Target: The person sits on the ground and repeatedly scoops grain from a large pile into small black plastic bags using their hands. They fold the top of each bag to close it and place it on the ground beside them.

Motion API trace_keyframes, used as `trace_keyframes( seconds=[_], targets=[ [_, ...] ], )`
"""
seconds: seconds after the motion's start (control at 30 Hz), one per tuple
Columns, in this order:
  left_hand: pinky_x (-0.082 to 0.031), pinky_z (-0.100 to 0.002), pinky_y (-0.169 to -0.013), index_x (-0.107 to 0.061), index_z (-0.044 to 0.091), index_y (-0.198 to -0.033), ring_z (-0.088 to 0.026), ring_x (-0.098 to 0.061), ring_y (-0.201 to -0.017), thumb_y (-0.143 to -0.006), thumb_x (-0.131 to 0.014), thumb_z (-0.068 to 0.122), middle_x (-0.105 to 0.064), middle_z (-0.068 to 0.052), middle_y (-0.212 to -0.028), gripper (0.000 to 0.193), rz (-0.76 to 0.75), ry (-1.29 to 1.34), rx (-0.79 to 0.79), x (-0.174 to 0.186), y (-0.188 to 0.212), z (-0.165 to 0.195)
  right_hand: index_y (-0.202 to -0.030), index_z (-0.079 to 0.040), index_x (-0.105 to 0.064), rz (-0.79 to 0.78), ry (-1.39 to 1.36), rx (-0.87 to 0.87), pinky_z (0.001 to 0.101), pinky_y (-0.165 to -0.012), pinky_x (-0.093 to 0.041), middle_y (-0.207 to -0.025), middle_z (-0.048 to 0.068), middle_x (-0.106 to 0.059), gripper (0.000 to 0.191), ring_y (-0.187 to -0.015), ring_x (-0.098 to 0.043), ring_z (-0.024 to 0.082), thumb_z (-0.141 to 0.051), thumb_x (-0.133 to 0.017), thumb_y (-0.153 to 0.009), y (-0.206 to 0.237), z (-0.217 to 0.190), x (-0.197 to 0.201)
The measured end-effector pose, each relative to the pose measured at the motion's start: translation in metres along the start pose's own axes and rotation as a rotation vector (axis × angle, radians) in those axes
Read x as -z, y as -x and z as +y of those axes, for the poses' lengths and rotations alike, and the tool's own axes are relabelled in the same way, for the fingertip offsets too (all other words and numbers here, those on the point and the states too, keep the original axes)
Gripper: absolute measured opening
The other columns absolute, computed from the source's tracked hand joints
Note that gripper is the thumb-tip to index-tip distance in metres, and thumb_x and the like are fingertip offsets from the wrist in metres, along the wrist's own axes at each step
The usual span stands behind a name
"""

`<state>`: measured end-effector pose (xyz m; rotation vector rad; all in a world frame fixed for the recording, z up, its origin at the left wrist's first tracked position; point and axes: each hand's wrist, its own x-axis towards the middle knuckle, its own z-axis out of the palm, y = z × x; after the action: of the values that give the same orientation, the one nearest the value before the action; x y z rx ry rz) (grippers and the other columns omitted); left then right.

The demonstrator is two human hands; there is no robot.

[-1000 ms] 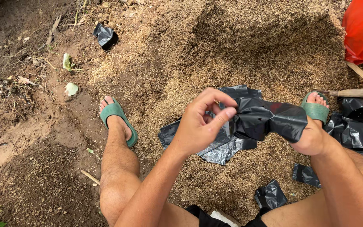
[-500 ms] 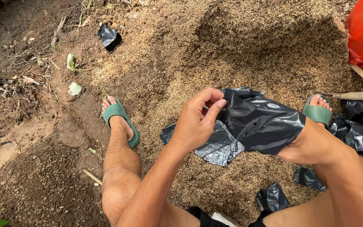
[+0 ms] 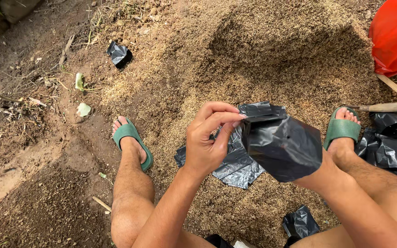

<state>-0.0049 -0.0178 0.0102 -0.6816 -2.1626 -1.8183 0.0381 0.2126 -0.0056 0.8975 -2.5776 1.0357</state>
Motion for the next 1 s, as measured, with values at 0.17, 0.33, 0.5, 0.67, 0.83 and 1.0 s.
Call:
trace_keyframes(
  seconds=[0.17,0.33,0.5,0.67,0.83,1.0],
  targets=[
    [-0.059,-0.025,-0.087,-0.074,0.009,-0.111,-0.013,-0.072,-0.100,-0.101,-0.071,-0.004,-0.071,-0.002,-0.111,0.017,0.010,0.001,-0.050,0.001,-0.001,0.003,-0.117,-0.010,-0.065,0.019,0.001,0.037,0.0386,-0.084,-0.056,-0.109,0.005,-0.072,0.045,-0.100,-0.071,0.025,-0.013,-0.080,-0.075,-0.001,0.002,-0.002],
    [-0.061,-0.023,-0.083,-0.072,0.008,-0.112,-0.009,-0.070,-0.097,-0.097,-0.070,-0.002,-0.069,-0.006,-0.124,0.019,-0.059,0.061,0.014,0.002,0.001,0.007,-0.120,-0.008,-0.065,-0.012,-0.060,-0.019,0.0370,-0.084,-0.056,-0.112,0.005,-0.072,0.046,-0.102,-0.071,0.023,-0.012,-0.079,-0.077,0.005,0.009,-0.005],
    [-0.060,-0.021,-0.069,-0.068,0.007,-0.108,-0.006,-0.070,-0.084,-0.097,-0.069,0.002,-0.067,-0.005,-0.111,0.012,-0.013,0.237,0.305,0.000,0.007,0.006,-0.118,-0.014,-0.067,-0.033,0.043,-0.032,0.0356,-0.082,-0.056,-0.108,0.001,-0.072,0.044,-0.098,-0.071,0.020,-0.014,-0.081,-0.076,0.006,0.012,-0.005],
    [-0.063,-0.025,-0.075,-0.071,0.004,-0.114,-0.009,-0.072,-0.101,-0.093,-0.071,-0.004,-0.073,-0.005,-0.113,0.022,-0.070,0.193,0.246,-0.011,0.014,0.003,-0.124,-0.011,-0.065,0.013,-0.033,-0.072,0.0348,-0.086,-0.056,-0.114,0.004,-0.072,0.053,-0.103,-0.071,0.021,-0.014,-0.083,-0.074,0.005,0.010,-0.005],
    [-0.058,-0.019,-0.073,-0.068,0.008,-0.122,-0.006,-0.067,-0.093,-0.088,-0.070,-0.005,-0.073,-0.001,-0.105,0.037,0.007,0.280,0.372,-0.020,0.016,0.003,-0.125,-0.009,-0.064,0.037,-0.095,-0.137,0.0343,-0.085,-0.057,-0.116,0.004,-0.072,0.053,-0.102,-0.071,0.020,-0.012,-0.083,-0.075,0.004,0.006,-0.008],
    [-0.050,-0.017,-0.066,-0.077,0.011,-0.110,-0.004,-0.063,-0.085,-0.093,-0.075,-0.003,-0.068,0.000,-0.103,0.022,0.066,0.099,0.235,-0.014,0.010,0.005,-0.123,-0.011,-0.065,0.010,-0.031,-0.013,0.0356,-0.089,-0.056,-0.114,0.004,-0.072,0.049,-0.105,-0.071,0.022,-0.011,-0.082,-0.076,0.001,0.007,-0.005]
  ],
)
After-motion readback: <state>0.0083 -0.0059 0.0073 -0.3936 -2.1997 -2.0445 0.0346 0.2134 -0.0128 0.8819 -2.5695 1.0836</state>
